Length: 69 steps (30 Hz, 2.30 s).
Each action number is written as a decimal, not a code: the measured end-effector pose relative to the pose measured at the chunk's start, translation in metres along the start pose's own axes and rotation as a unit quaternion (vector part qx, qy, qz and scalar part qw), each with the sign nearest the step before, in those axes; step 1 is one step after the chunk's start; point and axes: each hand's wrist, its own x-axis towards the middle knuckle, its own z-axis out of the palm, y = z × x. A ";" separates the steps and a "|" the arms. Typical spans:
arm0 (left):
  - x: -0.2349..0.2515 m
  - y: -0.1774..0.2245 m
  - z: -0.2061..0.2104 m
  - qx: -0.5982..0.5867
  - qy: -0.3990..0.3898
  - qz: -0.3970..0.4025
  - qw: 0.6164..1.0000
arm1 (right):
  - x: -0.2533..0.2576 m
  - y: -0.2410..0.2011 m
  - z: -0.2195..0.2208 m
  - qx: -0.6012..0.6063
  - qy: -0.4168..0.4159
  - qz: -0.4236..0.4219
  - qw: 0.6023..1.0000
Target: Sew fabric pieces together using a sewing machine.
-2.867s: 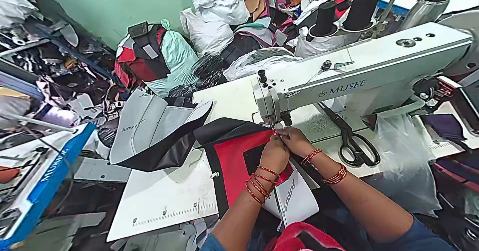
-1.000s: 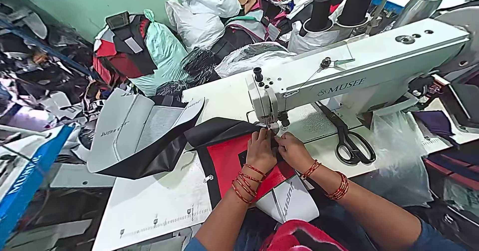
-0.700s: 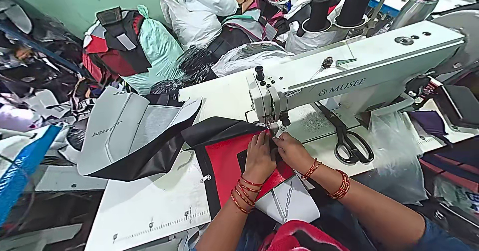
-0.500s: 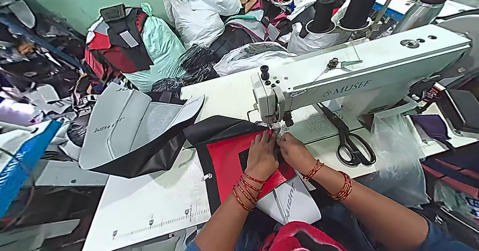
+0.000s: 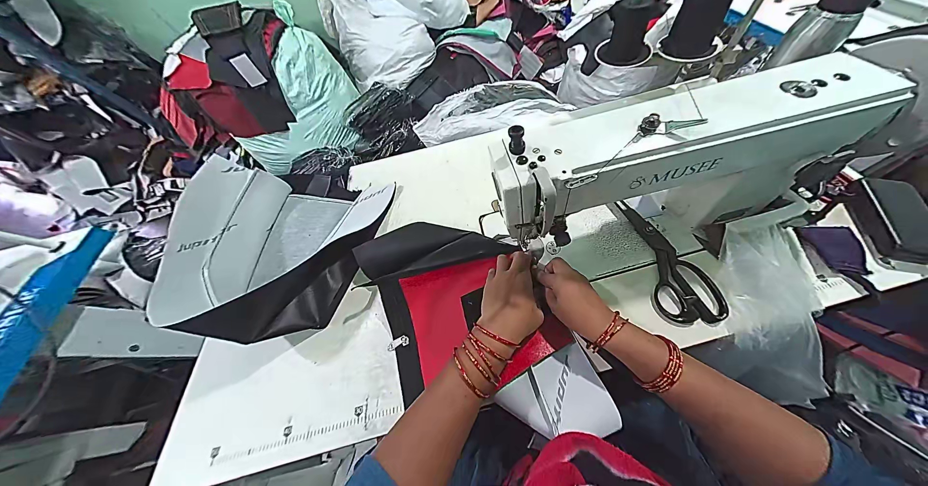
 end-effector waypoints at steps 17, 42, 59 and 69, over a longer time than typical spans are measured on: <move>-0.002 -0.002 0.010 -0.033 0.011 0.003 0.999 | 0.000 -0.003 0.000 -0.001 0.005 0.000 1.000; 0.011 -0.020 0.013 -0.059 0.070 0.056 0.994 | 0.017 -0.008 -0.005 -0.009 -0.011 0.021 1.000; -0.047 0.003 0.032 -0.037 0.007 0.037 0.999 | -0.081 0.034 0.007 -0.007 0.134 0.000 0.991; -0.055 -0.015 0.046 0.036 0.038 0.092 0.994 | -0.133 0.046 0.077 0.357 -0.004 0.079 0.931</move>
